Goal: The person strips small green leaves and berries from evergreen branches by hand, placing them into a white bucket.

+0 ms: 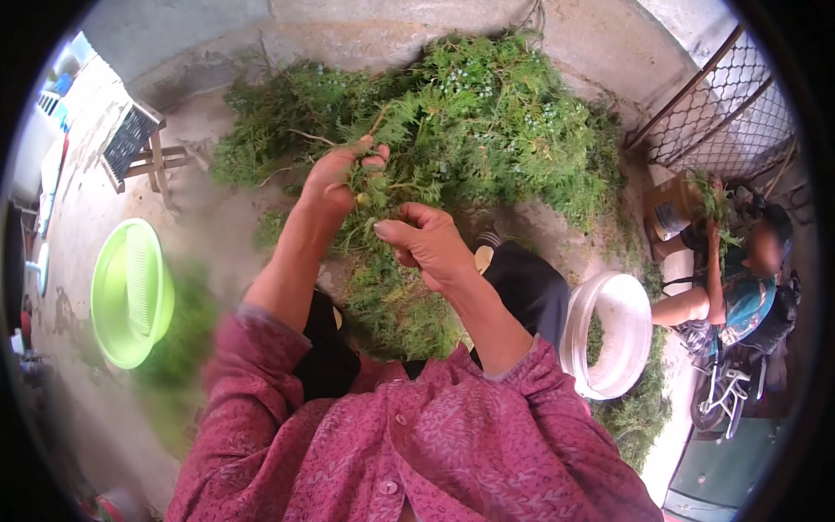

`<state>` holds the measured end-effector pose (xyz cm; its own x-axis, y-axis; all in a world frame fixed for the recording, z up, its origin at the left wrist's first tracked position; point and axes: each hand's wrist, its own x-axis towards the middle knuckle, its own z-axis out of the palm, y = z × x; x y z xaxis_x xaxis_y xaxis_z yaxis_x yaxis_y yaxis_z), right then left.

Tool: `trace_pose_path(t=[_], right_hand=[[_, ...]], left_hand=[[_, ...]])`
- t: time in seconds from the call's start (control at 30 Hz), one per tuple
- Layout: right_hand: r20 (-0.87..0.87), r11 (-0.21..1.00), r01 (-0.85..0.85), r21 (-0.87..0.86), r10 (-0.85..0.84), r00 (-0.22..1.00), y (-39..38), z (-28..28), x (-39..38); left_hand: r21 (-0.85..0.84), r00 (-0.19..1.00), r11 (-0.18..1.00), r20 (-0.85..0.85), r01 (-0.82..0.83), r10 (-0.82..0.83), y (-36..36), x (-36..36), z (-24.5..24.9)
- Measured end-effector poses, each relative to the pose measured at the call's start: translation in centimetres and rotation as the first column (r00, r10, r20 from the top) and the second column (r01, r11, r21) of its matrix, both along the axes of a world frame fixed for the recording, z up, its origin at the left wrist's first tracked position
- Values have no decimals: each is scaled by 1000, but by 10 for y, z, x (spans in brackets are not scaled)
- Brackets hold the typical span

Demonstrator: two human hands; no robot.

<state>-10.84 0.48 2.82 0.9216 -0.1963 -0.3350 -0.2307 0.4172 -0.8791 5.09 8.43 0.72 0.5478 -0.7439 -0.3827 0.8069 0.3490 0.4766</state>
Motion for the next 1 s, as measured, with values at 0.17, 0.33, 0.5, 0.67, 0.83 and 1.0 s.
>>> trace_pose_path(t=[0.17, 0.33, 0.5, 0.67, 0.83, 1.0], right_hand=[[108, 996, 85, 7, -85, 991, 8, 3, -13], [94, 996, -36, 80, 29, 995, -3, 31, -15], [-52, 780, 24, 626, 12, 999, -13, -3, -12], [-105, 762, 10, 647, 75, 992, -10, -14, -11], [-78, 941, -217, 259, 244, 967, 10, -8, -13], [8, 958, -37, 285, 36, 999, 12, -13, 1]], left_hand=[[104, 995, 989, -9, -103, 104, -7, -19, 6], [58, 992, 992, 65, -114, 111, 5, 10, -10], [66, 968, 966, 32, -251, 249, 1, 10, -9], [91, 950, 948, 101, -304, 295, -6, 24, -26], [-8, 970, 971, -27, -240, 240, -1, 27, -25], [70, 949, 950, -71, -303, 308, -3, 9, -7]])
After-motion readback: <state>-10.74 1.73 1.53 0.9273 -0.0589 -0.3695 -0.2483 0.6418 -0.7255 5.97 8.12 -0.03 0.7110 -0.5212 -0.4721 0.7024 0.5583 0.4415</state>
